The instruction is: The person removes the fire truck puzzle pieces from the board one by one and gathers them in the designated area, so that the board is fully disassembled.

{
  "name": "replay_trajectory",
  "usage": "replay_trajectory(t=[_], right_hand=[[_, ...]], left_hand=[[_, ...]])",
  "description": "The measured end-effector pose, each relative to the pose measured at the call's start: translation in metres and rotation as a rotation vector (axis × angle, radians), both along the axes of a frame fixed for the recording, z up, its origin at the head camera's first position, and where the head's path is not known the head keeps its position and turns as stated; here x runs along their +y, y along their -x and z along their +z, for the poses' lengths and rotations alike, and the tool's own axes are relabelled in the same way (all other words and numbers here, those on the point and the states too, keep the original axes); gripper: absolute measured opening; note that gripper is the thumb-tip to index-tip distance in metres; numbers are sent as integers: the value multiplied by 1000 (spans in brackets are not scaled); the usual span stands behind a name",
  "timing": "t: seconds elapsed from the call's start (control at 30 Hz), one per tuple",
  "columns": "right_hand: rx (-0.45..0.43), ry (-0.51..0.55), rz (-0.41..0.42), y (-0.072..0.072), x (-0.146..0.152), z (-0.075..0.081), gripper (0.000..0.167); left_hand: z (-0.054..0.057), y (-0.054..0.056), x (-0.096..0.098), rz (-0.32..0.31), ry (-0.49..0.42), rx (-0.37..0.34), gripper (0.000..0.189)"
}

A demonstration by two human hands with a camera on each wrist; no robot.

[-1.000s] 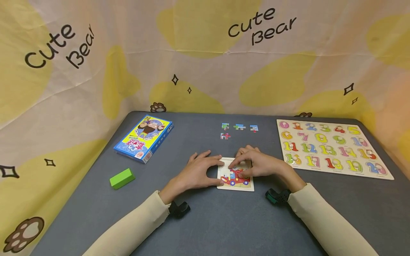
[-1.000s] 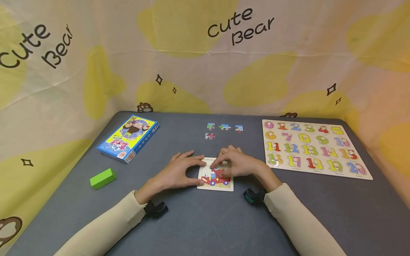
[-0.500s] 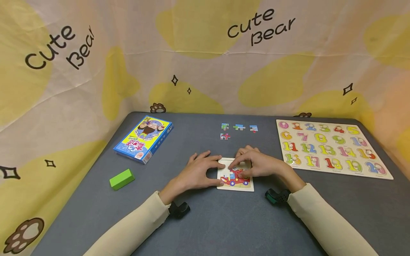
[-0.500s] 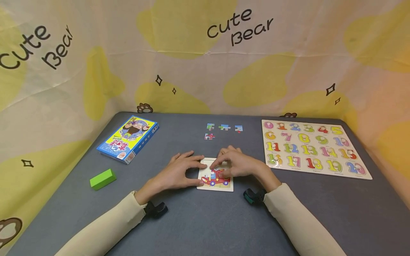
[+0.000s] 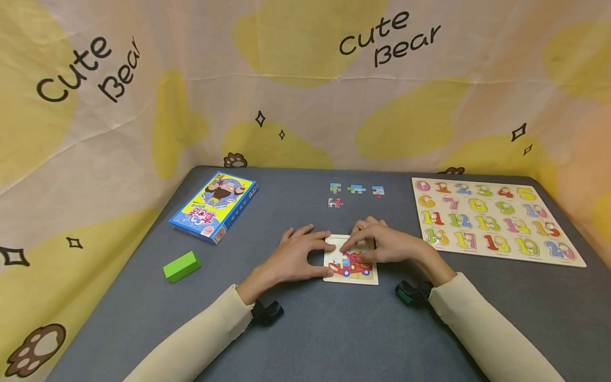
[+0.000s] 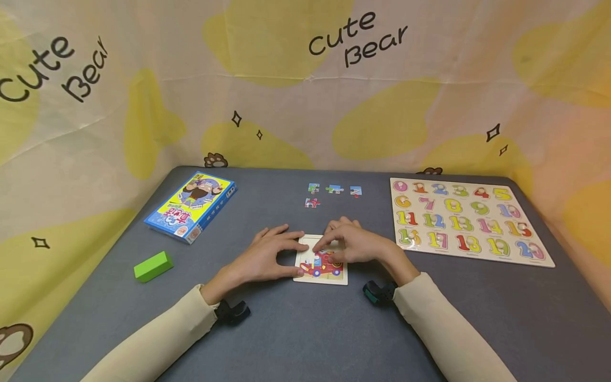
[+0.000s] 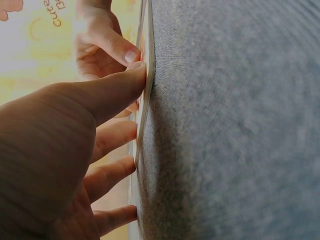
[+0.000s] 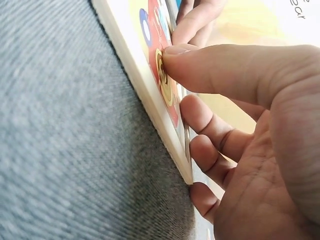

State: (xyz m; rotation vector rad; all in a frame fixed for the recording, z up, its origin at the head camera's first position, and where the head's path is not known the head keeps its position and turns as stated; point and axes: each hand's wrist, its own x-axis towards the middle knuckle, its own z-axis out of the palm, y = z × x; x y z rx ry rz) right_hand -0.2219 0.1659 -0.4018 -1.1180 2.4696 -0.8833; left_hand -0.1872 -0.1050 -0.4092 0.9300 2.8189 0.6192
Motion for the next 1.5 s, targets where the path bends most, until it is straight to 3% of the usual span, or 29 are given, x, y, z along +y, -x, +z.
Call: replay_trajectory(t=[1.5], right_hand=[[15, 39, 32, -1, -1, 0, 37]], left_hand=[[3, -2, 1, 8, -2, 5, 55]])
